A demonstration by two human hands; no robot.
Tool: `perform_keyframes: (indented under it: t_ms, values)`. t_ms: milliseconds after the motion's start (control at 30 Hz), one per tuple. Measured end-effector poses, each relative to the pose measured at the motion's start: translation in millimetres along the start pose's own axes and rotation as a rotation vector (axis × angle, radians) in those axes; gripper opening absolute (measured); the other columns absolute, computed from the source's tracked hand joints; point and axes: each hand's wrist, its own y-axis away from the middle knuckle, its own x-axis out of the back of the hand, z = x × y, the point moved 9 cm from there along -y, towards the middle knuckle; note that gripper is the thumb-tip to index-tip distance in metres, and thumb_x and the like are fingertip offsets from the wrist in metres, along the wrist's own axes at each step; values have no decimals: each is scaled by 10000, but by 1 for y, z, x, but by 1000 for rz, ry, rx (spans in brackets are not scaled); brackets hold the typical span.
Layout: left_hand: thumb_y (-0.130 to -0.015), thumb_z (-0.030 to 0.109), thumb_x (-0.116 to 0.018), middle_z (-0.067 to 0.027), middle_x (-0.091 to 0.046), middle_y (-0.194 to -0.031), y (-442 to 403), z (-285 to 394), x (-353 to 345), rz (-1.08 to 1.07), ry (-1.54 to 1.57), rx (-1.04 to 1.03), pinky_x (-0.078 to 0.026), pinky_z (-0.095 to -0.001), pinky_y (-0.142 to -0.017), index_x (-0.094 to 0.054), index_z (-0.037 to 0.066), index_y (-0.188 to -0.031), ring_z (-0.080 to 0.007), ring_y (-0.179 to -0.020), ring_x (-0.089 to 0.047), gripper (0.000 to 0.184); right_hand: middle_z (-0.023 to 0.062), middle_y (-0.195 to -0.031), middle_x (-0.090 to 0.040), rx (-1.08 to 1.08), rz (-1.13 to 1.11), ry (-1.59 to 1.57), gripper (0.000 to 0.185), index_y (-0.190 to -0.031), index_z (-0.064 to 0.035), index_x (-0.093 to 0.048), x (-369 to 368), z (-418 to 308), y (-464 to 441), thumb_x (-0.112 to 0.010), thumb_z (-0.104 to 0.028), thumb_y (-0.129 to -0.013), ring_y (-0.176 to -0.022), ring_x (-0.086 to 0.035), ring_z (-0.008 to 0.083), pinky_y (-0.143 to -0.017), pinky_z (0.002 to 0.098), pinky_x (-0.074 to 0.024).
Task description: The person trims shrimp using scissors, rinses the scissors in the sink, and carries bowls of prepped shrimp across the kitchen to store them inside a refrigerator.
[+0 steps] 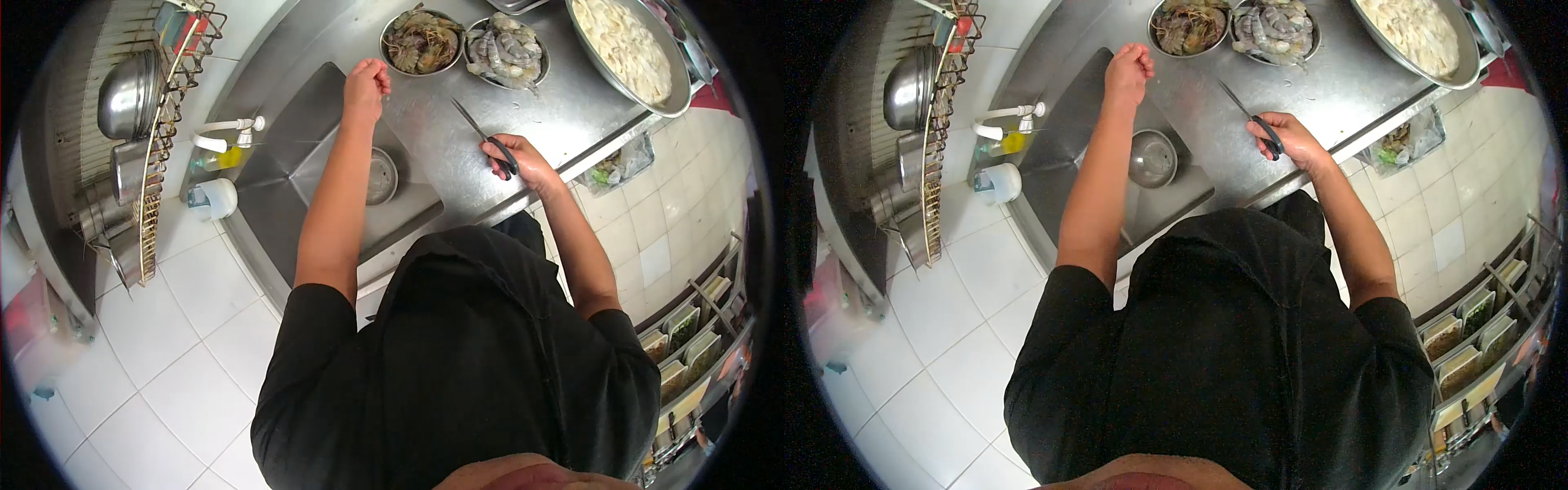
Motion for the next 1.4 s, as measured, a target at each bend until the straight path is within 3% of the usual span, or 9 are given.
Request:
perform_keyframes:
  t_ms: [267,433,867,1167,1400]
  values:
    - [-970,169,-478,13,-454,-669,4,-22,9,-16,117,100,-355,-276,-551,-508,96,-877,-129,-606,-462,123,-7,-597,-545,86,2,53,344,-779,-80,-601,-18,-34,-18,-698,-401,-859,-466,-491,68,-449,222,-373]
    - [-974,169,-482,18,-439,-649,9,-30,21,132,-72,40,-340,-265,-491,-540,65,-959,-112,-546,-435,120,-11,-582,-544,39,25,203,384,-717,-100,-580,-24,-62,-54,-711,-442,-835,-459,-493,64,-440,213,-375]
    - [-967,202,-496,28,-423,-640,8,-71,-3,176,-80,169,-351,-265,-476,-553,77,-1036,-100,-525,-424,153,-36,-546,-516,56,-56,473,340,-680,-95,-593,-31,-89,-93,-703,-360,-862,-437,-467,40,-413,207,-351]
    - [-943,188,-523,24,-381,-652,10,-58,-15,107,-42,131,-310,-259,-466,-536,45,-997,-97,-529,-404,154,-37,-547,-514,151,-77,436,331,-665,-90,-582,-42,-97,-95,-728,-323,-850,-433,-459,39,-401,207,-334]
    - [-946,170,-519,23,-373,-638,15,-9,-25,102,-53,32,-297,-250,-476,-521,39,-954,-101,-528,-386,132,-22,-548,-528,244,-129,389,339,-682,-78,-596,-59,-128,-84,-734,-346,-835,-439,-481,49,-408,209,-357]
